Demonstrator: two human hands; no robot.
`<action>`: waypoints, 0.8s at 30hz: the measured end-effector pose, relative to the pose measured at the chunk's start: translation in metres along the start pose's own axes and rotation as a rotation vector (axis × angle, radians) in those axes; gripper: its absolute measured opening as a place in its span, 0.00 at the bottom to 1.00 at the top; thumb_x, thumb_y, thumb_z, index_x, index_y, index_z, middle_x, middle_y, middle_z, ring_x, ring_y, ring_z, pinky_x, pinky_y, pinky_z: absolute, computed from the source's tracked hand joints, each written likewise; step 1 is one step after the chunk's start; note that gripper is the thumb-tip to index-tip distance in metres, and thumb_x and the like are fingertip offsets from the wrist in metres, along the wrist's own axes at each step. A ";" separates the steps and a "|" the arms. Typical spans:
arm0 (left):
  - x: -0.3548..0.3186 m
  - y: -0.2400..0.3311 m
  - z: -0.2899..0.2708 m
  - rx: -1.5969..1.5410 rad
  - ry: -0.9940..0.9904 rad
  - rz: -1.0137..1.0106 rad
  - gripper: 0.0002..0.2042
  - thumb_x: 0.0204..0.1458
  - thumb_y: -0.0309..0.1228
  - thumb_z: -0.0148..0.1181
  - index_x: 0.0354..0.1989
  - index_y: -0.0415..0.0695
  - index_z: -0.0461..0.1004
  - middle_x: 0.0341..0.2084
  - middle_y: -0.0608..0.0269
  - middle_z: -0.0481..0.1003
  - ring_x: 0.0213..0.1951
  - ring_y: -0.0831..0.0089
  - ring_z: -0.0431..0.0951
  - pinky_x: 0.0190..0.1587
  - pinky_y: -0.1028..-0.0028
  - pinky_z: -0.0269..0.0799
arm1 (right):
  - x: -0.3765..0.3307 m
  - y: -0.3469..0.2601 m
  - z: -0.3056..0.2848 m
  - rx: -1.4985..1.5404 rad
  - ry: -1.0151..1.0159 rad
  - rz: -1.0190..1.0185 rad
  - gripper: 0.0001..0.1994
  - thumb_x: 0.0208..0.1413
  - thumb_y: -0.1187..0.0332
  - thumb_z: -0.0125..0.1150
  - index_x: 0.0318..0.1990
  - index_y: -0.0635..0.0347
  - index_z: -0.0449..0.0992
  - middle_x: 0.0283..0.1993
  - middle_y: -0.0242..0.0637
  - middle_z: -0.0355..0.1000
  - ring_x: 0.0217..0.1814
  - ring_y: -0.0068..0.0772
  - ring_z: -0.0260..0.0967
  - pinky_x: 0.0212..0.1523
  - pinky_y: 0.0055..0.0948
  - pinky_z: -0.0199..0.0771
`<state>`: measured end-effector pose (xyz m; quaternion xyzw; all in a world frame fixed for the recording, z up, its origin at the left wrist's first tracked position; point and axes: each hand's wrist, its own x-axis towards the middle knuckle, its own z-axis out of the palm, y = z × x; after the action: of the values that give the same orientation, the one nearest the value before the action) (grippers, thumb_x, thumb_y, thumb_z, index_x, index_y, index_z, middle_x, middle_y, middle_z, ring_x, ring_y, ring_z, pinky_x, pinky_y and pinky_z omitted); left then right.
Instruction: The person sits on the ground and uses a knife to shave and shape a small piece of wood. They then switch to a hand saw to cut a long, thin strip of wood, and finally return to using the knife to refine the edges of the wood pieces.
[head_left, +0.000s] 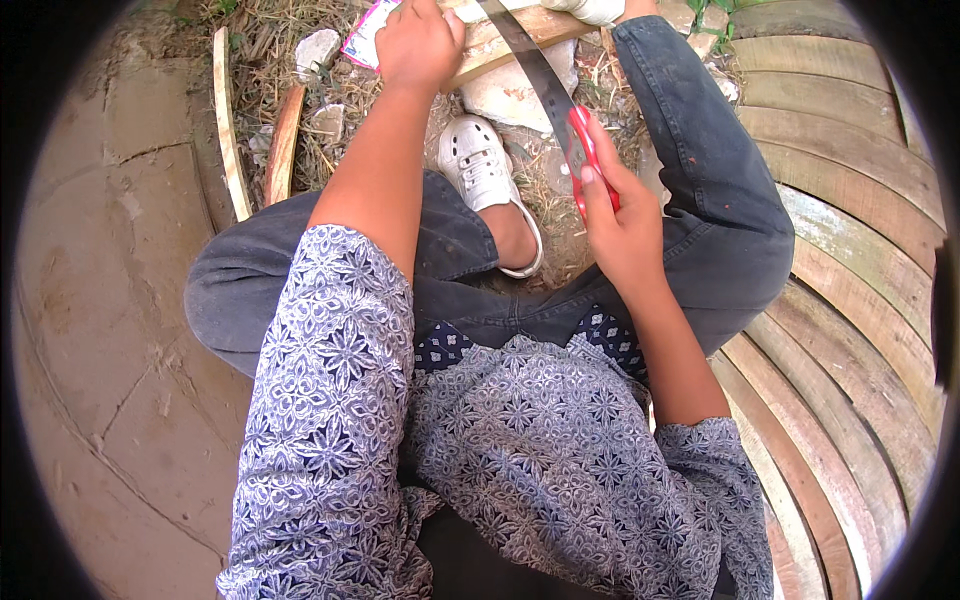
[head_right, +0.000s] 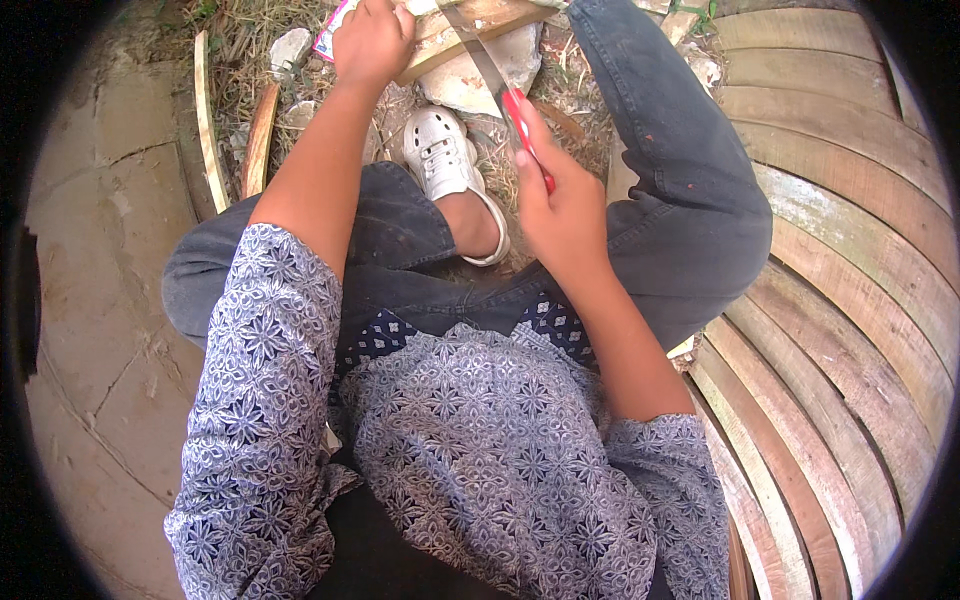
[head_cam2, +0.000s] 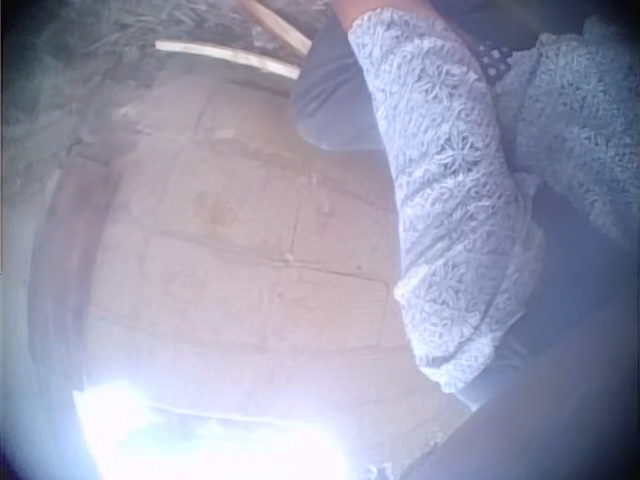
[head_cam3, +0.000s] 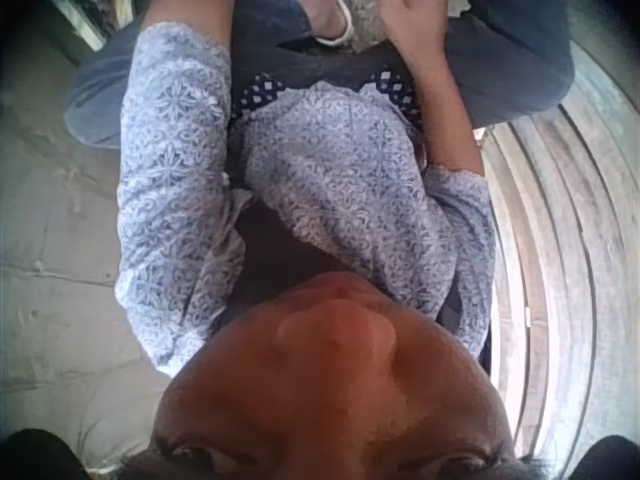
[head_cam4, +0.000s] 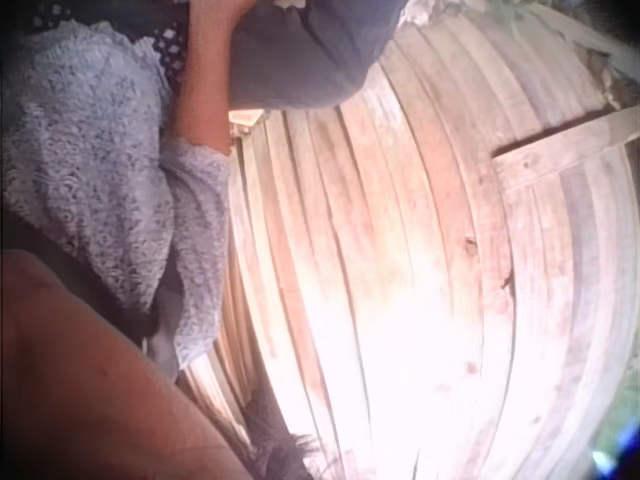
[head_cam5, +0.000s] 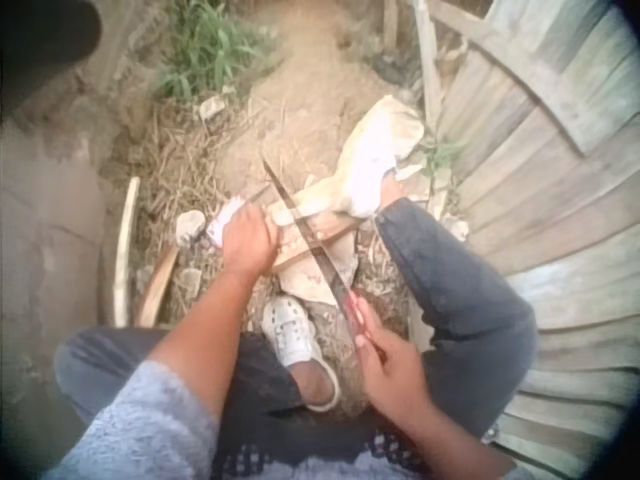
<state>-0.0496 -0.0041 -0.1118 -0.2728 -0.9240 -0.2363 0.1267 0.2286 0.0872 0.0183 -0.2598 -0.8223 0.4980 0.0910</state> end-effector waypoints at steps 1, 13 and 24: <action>0.001 -0.001 0.003 -0.003 0.008 0.001 0.14 0.57 0.38 0.53 0.35 0.36 0.70 0.31 0.42 0.76 0.38 0.45 0.77 0.44 0.50 0.72 | -0.006 0.003 -0.002 -0.012 0.005 0.003 0.25 0.65 0.74 0.54 0.70 0.49 0.67 0.33 0.30 0.74 0.31 0.12 0.60 0.34 0.19 0.67; -0.006 0.013 -0.003 -0.041 0.038 -0.014 0.13 0.56 0.36 0.52 0.36 0.34 0.70 0.33 0.40 0.75 0.41 0.45 0.76 0.46 0.52 0.72 | 0.002 0.019 0.004 -0.028 0.041 -0.173 0.26 0.65 0.74 0.53 0.70 0.46 0.67 0.35 0.36 0.79 0.32 0.16 0.65 0.37 0.24 0.70; 0.000 0.007 -0.010 0.003 -0.045 -0.044 0.14 0.55 0.37 0.53 0.37 0.35 0.71 0.34 0.41 0.76 0.43 0.46 0.76 0.47 0.52 0.72 | 0.041 0.003 0.005 0.028 -0.095 -0.020 0.26 0.65 0.77 0.51 0.71 0.53 0.66 0.48 0.29 0.78 0.34 0.14 0.63 0.39 0.20 0.69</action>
<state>-0.0452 -0.0043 -0.1003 -0.2572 -0.9327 -0.2316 0.1010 0.1930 0.1055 0.0093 -0.2264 -0.8211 0.5205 0.0603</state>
